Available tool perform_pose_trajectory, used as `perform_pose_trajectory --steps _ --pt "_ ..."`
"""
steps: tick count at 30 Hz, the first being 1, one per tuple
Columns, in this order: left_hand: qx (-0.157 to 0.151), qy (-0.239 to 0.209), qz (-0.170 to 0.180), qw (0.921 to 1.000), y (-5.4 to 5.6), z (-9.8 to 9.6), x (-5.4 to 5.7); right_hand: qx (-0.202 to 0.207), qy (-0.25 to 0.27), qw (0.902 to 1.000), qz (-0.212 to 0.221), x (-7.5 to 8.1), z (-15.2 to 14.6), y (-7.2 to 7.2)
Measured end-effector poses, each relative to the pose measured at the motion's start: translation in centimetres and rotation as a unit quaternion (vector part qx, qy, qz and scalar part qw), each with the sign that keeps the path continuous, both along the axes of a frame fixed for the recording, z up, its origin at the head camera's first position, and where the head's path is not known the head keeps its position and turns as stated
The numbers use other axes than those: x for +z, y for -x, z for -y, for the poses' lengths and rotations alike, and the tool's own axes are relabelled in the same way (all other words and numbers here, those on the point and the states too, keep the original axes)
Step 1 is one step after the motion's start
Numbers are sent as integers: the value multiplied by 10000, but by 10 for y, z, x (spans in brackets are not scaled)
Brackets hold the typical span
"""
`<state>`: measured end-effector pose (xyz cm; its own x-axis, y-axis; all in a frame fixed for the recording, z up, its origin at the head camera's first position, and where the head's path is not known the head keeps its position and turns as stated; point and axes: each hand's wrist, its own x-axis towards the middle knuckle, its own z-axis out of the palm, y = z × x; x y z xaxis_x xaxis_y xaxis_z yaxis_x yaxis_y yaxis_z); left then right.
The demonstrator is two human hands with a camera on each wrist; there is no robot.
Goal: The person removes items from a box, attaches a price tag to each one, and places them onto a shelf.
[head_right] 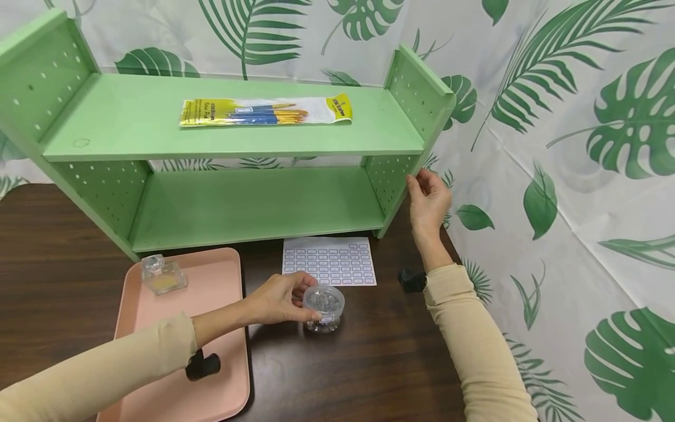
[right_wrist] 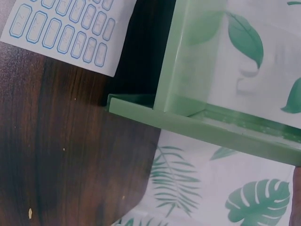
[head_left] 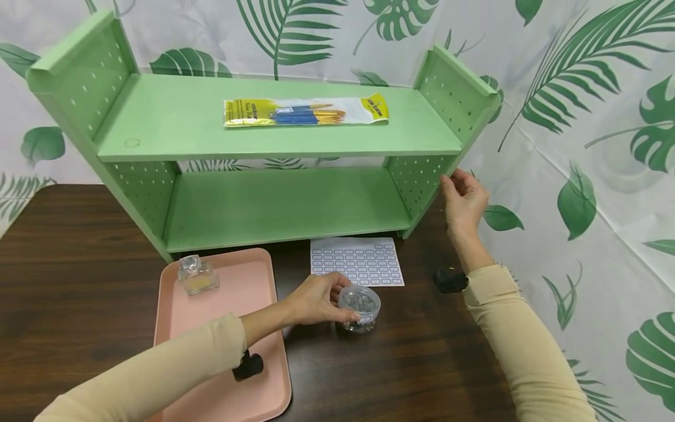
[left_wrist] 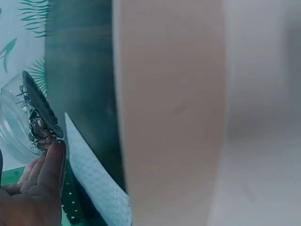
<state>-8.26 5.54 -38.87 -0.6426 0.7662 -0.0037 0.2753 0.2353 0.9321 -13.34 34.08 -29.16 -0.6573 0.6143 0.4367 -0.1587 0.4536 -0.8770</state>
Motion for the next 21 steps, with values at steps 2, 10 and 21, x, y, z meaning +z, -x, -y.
perform_pose_trajectory --steps 2,10,21 --pt "73 -80 20 9999 0 3 5 1 -66 10000 33 0 1 1" --pt "405 -292 192 9986 4 21 30 -85 -1 10000 5 -1 -2 -1" --pt "856 -814 570 9914 19 74 96 50 157 9998 -143 -2 -3 1"
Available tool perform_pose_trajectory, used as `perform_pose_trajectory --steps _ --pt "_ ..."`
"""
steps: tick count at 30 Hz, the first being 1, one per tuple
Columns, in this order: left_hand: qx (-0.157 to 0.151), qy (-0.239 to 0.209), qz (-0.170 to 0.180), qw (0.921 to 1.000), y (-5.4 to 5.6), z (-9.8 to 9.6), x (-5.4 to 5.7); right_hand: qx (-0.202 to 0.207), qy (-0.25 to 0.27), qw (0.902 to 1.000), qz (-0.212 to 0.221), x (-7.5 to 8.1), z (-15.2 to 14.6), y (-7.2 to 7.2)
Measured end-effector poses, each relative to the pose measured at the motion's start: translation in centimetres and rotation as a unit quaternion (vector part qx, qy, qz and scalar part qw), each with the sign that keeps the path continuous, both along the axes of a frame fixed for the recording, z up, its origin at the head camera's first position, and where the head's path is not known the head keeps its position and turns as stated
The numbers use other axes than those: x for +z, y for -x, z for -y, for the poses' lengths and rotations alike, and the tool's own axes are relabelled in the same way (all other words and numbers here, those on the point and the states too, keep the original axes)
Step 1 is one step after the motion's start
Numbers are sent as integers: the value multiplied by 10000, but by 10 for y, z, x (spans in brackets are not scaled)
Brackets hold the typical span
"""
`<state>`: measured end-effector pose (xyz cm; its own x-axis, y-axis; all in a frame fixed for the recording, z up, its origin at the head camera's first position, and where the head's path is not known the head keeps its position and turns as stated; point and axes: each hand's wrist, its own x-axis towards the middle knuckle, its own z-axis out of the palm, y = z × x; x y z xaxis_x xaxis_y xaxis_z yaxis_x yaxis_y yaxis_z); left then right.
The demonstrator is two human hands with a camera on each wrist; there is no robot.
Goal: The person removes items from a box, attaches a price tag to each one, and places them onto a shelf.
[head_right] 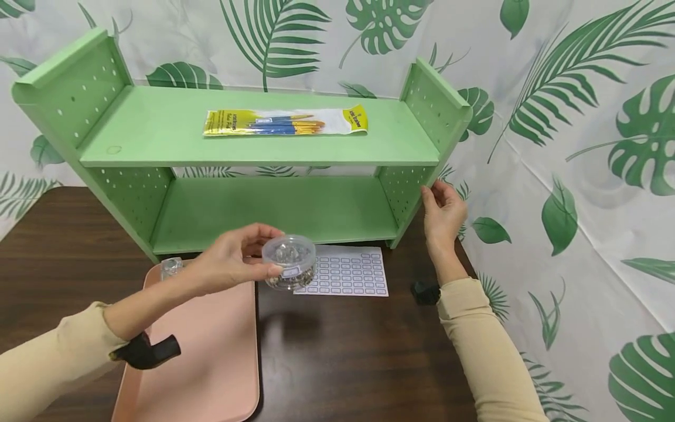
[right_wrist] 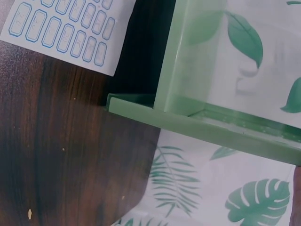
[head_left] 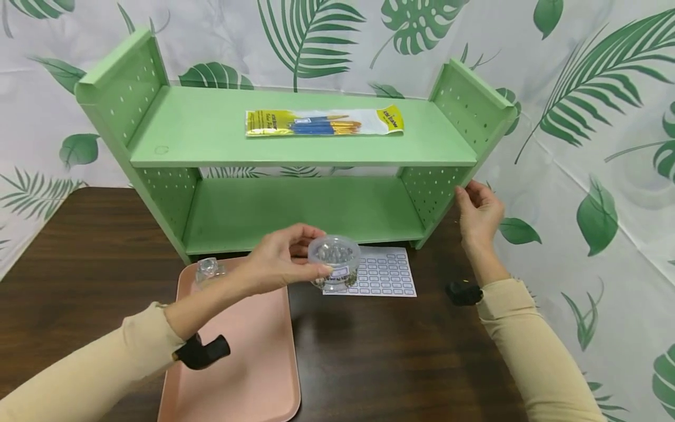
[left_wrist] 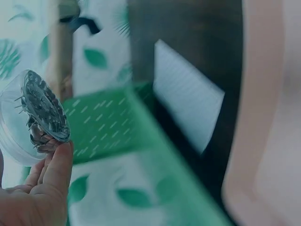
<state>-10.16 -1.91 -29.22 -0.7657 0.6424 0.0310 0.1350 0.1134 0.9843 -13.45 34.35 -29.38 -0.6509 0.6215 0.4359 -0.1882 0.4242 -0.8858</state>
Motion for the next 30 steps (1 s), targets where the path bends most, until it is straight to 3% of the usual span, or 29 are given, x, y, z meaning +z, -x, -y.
perform_pose_trajectory --steps 6,9,13,21,30 --pt "590 36 -675 9960 13 40 49 -23 -65 10000 8 0 3 -1" --pt "971 -111 -851 9916 19 59 71 -16 -52 10000 -8 2 4 -2" --pt "1540 -412 -923 9829 32 79 90 -2 -34 10000 0 4 7 -5" --pt "2392 -191 -1338 9615 59 103 96 -39 -66 10000 53 3 5 -7" --pt "2653 576 -1381 9525 73 108 97 -107 -188 9998 25 -2 1 -1"
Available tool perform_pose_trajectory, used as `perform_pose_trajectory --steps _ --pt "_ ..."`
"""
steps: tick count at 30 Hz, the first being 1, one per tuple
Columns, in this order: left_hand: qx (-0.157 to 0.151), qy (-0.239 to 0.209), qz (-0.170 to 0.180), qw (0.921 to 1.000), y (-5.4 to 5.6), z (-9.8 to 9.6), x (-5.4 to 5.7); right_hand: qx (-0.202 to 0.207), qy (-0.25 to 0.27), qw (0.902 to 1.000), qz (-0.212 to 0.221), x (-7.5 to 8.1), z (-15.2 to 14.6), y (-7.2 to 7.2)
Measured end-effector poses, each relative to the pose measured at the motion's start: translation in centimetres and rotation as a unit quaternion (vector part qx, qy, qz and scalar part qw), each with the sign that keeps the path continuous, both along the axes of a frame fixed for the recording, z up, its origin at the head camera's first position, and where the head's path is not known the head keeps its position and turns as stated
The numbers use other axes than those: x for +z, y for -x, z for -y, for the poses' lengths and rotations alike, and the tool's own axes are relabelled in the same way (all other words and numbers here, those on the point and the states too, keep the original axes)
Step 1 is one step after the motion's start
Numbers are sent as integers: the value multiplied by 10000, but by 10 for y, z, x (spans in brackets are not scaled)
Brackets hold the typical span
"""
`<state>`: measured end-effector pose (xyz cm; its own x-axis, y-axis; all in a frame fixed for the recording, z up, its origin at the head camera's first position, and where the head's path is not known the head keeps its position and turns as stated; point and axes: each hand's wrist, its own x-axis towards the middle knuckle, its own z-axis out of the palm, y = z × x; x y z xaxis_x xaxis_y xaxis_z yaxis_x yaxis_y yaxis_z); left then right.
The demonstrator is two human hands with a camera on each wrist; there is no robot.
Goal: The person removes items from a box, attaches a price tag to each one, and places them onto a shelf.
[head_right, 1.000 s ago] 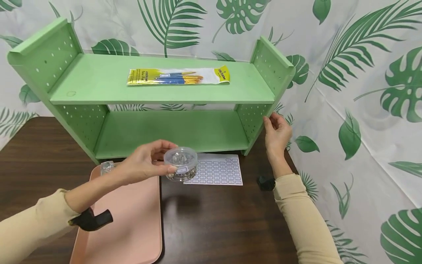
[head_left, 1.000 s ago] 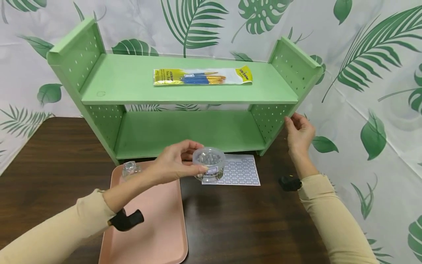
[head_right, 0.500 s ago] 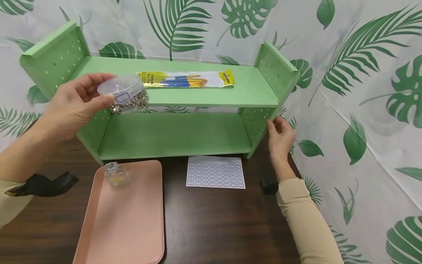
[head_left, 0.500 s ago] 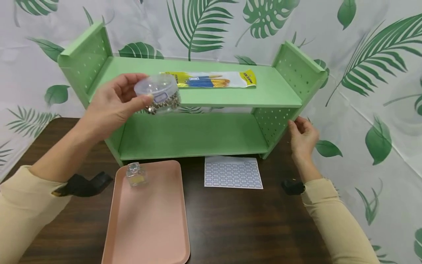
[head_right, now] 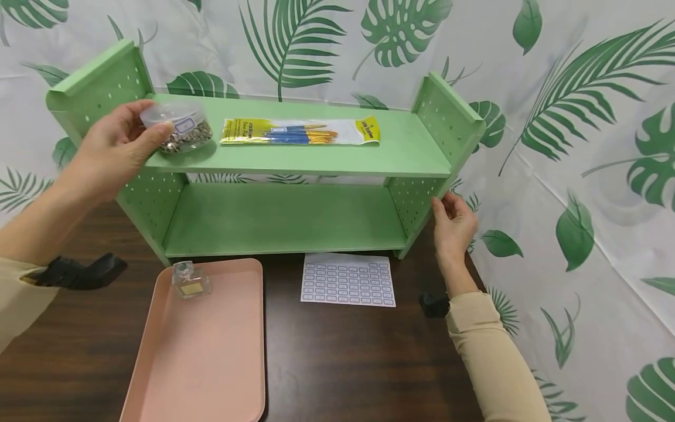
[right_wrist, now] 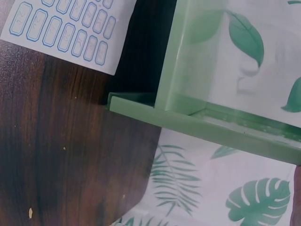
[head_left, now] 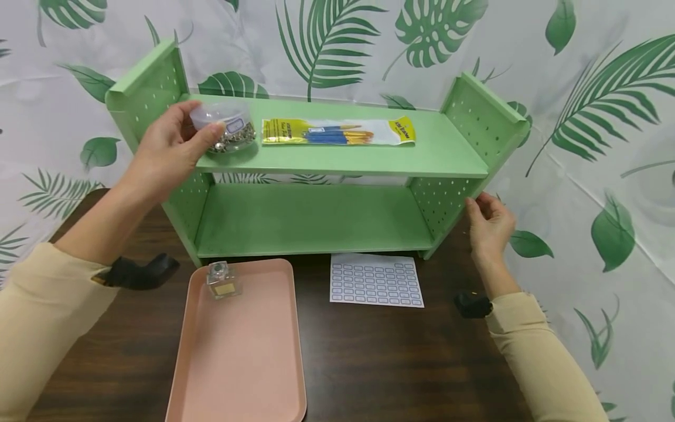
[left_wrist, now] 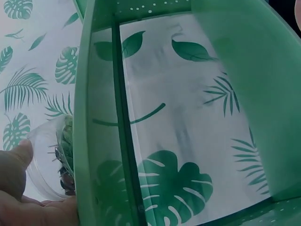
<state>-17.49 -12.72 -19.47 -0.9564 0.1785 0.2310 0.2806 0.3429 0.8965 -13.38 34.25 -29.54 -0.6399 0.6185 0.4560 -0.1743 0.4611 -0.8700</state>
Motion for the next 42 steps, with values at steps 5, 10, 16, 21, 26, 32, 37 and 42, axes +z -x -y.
perform_pose_trajectory --steps 5,10,16,21,26,32,37,42 --pt "-27 413 -28 9991 5 1 1 22 -38 10000 -85 -1 -1 -1" --pt "-82 776 -88 9969 8 3 3 63 -33 9999 -115 -1 0 -2" --pt "-327 783 77 9964 14 7 6 -8 19 10000 -85 0 0 -1" --pt "-447 833 250 9952 18 11 8 32 67 9999 -120 2 0 -1" --pt "-519 967 221 9937 21 13 8 54 -54 9999 -138 1 1 -2" --pt "-499 1203 113 9914 26 13 9 53 17 9998 -204 0 1 -1" --pt "-570 1255 108 9904 27 14 8 78 41 9996 -265 -2 0 1" --pt "-626 1217 121 9905 26 14 6 23 -9 9998 -196 -2 2 1"
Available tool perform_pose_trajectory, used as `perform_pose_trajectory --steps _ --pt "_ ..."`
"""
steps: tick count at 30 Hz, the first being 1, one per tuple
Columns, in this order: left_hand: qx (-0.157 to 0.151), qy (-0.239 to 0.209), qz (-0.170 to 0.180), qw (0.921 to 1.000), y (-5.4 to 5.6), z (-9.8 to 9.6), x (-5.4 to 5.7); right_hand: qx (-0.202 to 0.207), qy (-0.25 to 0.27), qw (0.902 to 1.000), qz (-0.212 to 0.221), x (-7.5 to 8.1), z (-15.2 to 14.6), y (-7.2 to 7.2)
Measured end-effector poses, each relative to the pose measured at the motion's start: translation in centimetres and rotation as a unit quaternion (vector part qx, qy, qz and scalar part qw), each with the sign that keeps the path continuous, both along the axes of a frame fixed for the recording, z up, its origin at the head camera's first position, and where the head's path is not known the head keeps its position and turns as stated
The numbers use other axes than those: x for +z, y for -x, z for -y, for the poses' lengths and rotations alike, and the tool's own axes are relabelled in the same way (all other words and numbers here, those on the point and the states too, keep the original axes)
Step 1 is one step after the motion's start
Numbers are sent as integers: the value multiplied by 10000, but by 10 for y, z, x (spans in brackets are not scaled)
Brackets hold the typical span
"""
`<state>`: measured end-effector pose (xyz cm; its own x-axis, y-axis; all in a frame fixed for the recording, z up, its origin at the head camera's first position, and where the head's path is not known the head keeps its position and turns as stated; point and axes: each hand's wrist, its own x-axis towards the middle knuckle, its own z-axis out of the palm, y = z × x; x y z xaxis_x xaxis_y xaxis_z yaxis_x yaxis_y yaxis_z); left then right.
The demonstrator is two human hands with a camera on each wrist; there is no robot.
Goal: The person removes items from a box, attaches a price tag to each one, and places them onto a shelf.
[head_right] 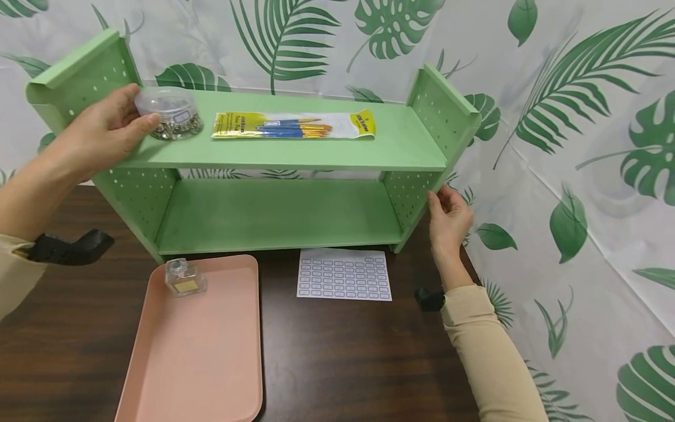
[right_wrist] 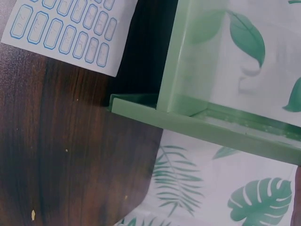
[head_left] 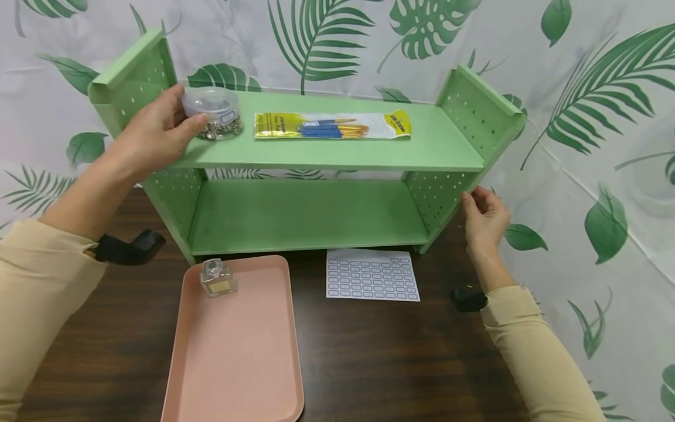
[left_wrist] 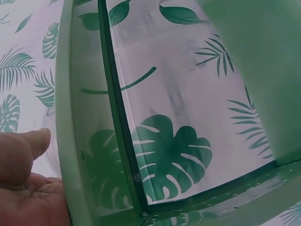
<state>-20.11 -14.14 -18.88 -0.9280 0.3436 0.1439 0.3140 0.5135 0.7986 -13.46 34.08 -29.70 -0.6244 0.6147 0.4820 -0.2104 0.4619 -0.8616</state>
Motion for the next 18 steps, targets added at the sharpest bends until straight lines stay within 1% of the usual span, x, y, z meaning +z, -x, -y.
perform_pose_trajectory --steps 4,9,15,18 --pt "-17 -59 -52 10000 0 -1 -1 -51 5 10000 53 0 0 1" --pt "-27 -74 -25 10000 0 -1 1 -23 65 9999 97 1 0 0" --pt "-39 -68 -26 10000 -2 -1 1 8 75 9999 111 8 9 -7" --pt "-17 -75 -20 10000 -2 -1 2 25 51 9999 113 9 10 -7"
